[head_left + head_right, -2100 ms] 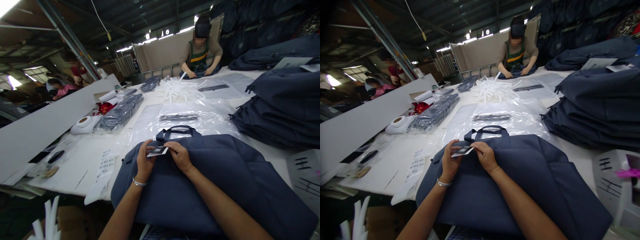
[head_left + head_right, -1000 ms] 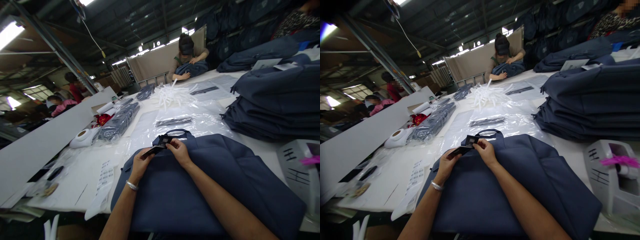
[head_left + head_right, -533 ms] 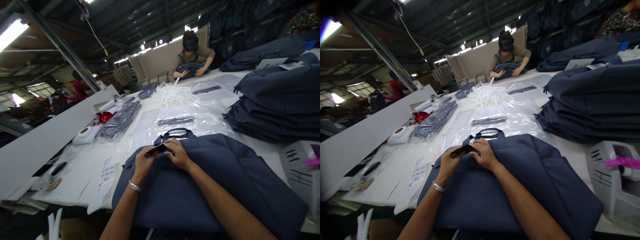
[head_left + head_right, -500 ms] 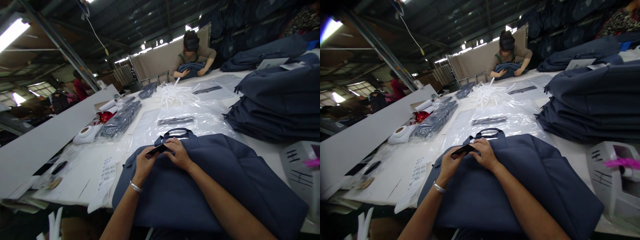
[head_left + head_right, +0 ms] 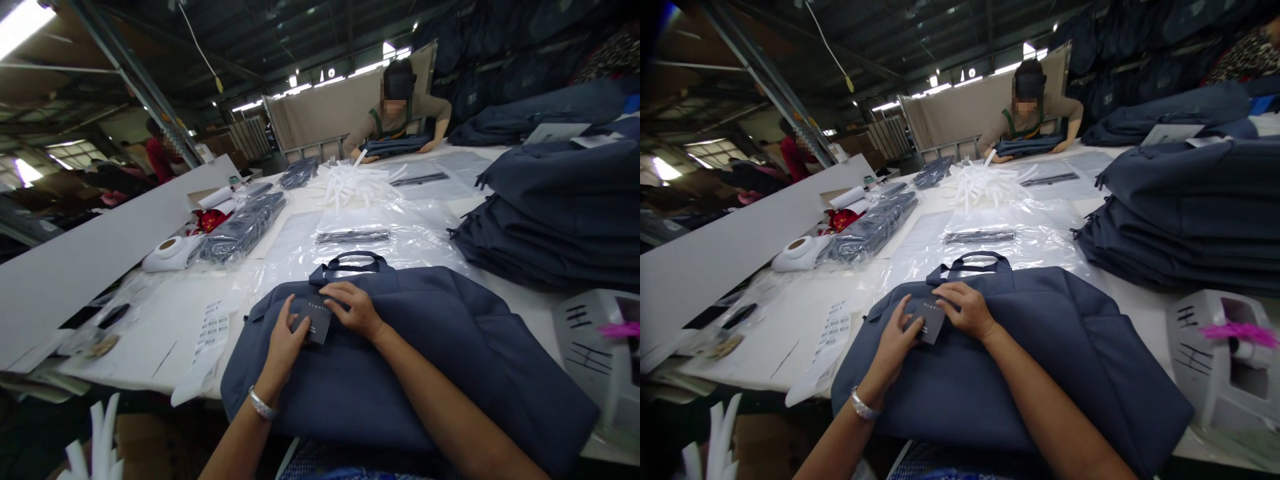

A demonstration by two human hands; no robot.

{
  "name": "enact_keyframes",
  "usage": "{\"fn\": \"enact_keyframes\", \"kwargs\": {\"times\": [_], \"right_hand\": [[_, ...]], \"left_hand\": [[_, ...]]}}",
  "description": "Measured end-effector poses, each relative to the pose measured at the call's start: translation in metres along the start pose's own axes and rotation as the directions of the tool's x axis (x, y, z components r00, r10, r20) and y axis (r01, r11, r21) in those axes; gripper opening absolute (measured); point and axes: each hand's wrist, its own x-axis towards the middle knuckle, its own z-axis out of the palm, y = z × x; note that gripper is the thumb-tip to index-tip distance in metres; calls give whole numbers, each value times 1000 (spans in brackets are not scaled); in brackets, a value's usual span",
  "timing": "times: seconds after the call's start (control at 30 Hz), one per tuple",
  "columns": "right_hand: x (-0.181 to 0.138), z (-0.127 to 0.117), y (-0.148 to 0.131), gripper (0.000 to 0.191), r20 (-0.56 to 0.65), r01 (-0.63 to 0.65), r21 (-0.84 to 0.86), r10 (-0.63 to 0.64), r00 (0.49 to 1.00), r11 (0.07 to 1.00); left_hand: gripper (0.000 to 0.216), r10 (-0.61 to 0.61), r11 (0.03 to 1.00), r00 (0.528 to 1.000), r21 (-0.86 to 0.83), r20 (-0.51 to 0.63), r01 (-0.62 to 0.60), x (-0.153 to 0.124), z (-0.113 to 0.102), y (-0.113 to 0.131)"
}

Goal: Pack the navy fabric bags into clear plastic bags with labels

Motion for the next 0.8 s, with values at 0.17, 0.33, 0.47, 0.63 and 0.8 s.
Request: {"fn": "enact_keyframes", "kwargs": {"times": [0.17, 0.33, 0.47, 0.63, 0.8], "right_hand": [[-13, 8, -3, 18, 362, 56, -55, -33, 932, 997], [-15, 13, -4, 14, 395, 66, -135, -8, 919, 989], [-15, 12, -11, 16, 387, 68, -171, 3, 922, 983], [-18, 11, -14, 13, 381, 44, -162, 21, 924, 986], [-15, 8, -17, 10, 428, 44, -169, 33, 903, 985]], "left_hand": [[43, 26, 938, 960, 324, 278, -120, 0, -20, -14], [25, 223, 610, 931, 704, 288, -364, 67, -26, 31], [30, 157, 603, 887, 669, 435, -435, 138, 39, 58], [33, 42, 636, 816, 615, 576, -466, 183, 99, 65], [36, 249, 729, 785, 424, 567, -538, 149, 56, 96]]}}
